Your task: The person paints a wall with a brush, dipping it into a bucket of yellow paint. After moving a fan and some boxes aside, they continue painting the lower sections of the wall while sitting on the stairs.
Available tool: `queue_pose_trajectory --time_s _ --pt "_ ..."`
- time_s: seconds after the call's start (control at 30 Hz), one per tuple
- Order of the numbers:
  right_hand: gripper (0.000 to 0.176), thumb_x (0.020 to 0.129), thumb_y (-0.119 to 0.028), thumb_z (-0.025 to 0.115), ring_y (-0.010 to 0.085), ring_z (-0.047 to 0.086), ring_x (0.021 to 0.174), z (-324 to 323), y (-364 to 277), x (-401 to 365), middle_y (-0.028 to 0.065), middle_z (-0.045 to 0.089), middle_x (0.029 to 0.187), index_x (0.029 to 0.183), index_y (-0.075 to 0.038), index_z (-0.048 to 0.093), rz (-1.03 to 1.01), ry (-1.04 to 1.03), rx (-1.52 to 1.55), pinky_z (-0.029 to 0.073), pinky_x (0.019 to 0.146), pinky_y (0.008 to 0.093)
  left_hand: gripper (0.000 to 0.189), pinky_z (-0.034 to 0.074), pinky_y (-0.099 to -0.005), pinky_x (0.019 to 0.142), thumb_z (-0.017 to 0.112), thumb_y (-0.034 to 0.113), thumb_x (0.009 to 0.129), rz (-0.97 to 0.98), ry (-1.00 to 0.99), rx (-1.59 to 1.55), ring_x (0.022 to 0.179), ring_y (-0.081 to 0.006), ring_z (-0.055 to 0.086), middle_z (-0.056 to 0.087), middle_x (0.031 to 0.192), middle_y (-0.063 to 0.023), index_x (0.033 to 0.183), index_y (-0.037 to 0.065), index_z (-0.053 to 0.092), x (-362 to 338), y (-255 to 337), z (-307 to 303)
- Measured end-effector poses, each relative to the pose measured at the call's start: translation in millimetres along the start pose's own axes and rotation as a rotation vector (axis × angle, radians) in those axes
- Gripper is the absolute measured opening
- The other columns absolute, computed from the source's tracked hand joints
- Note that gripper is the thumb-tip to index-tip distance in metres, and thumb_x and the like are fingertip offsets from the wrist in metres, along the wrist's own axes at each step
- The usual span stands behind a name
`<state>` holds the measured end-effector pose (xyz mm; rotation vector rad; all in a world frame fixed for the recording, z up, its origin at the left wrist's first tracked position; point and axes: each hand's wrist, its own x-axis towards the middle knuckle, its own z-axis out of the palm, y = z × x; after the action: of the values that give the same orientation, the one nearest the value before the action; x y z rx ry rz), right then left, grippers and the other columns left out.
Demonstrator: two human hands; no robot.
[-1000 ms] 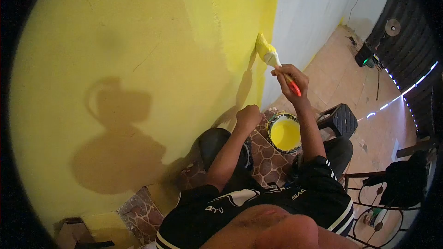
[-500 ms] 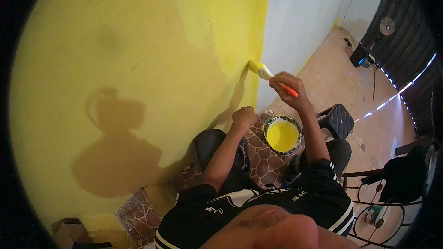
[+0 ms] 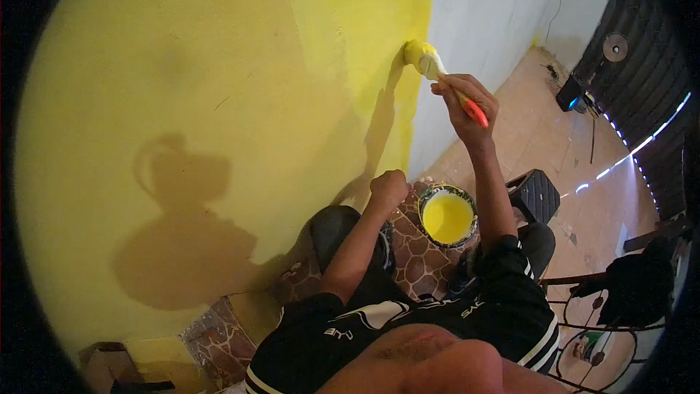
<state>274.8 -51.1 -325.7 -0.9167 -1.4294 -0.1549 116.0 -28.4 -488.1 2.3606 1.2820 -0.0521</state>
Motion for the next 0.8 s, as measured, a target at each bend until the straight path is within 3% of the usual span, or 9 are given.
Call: queue_pose_trajectory --time_s 0.17,0.23,0.5,0.63,0.7,0.8 --pt "0.017 0.082 0.007 0.062 0.0176 0.067 0.073 9 4 -12 0.0147 0.066 0.086 0.099 0.003 0.065 0.0 0.186 0.043 0.055 0.066 0.0258 0.041 0.051 -0.0438 0.074 0.064 0.043 0.08 -0.019 0.02 -0.018 0.082 -0.0327 0.066 0.068 0.081 -0.0169 0.084 0.002 0.068 -1 0 -1" --pt "0.017 0.082 0.008 0.061 0.0183 0.067 0.075 12 3 -12 0.0155 0.066 0.087 0.098 0.004 0.064 -0.073 0.264 0.065 0.054 0.068 0.0261 0.042 0.051 -0.0437 0.074 0.064 0.043 0.081 -0.044 -0.076 -0.055 0.084 -0.0342 0.066 0.067 0.088 -0.019 0.087 0.002 0.068 0 2 -6" --pt "0.013 0.085 0.005 0.059 0.0168 0.066 0.079 26 20 -50 0.0138 0.067 0.086 0.098 0.004 0.061 0.095 0.113 0.067 0.052 0.071 0.0261 0.042 0.051 -0.0428 0.076 0.064 0.04 0.08 -0.037 -0.054 -0.046 0.085 -0.035 0.066 0.067 0.088 -0.0205 0.091 0.0 0.067 -5 7 -14" --pt "0.015 0.088 -0.001 0.057 0.018 0.066 0.082 22 18 -81 0.0156 0.067 0.089 0.102 0.006 0.058 0.308 0.072 0.122 0.053 0.074 0.0275 0.042 0.051 -0.0431 0.076 0.064 0.04 0.08 -0.025 -0.058 -0.047 0.085 -0.0346 0.066 0.067 0.088 -0.0212 0.091 -0.001 0.067 -6 8 -12" --pt "0.02 0.09 -0.003 0.055 0.0203 0.067 0.084 21 11 -86 0.0171 0.066 0.093 0.107 0.008 0.057 0.456 0.176 0.222 0.053 0.076 0.0286 0.042 0.051 -0.043 0.076 0.064 0.04 0.08 -0.031 -0.057 -0.047 0.085 -0.0344 0.066 0.067 0.088 -0.0209 0.09 0.0 0.067 -7 9 -13" --pt "0.026 0.092 -0.004 0.054 0.0214 0.067 0.085 12 16 -93 0.0176 0.066 0.096 0.114 0.009 0.055 0.591 0.171 0.316 0.054 0.077 0.0297 0.042 0.051 -0.0428 0.075 0.064 0.041 0.08 -0.042 -0.07 -0.051 0.084 -0.0339 0.066 0.067 0.088 -0.0202 0.09 0.0 0.067 -6 8 -15"
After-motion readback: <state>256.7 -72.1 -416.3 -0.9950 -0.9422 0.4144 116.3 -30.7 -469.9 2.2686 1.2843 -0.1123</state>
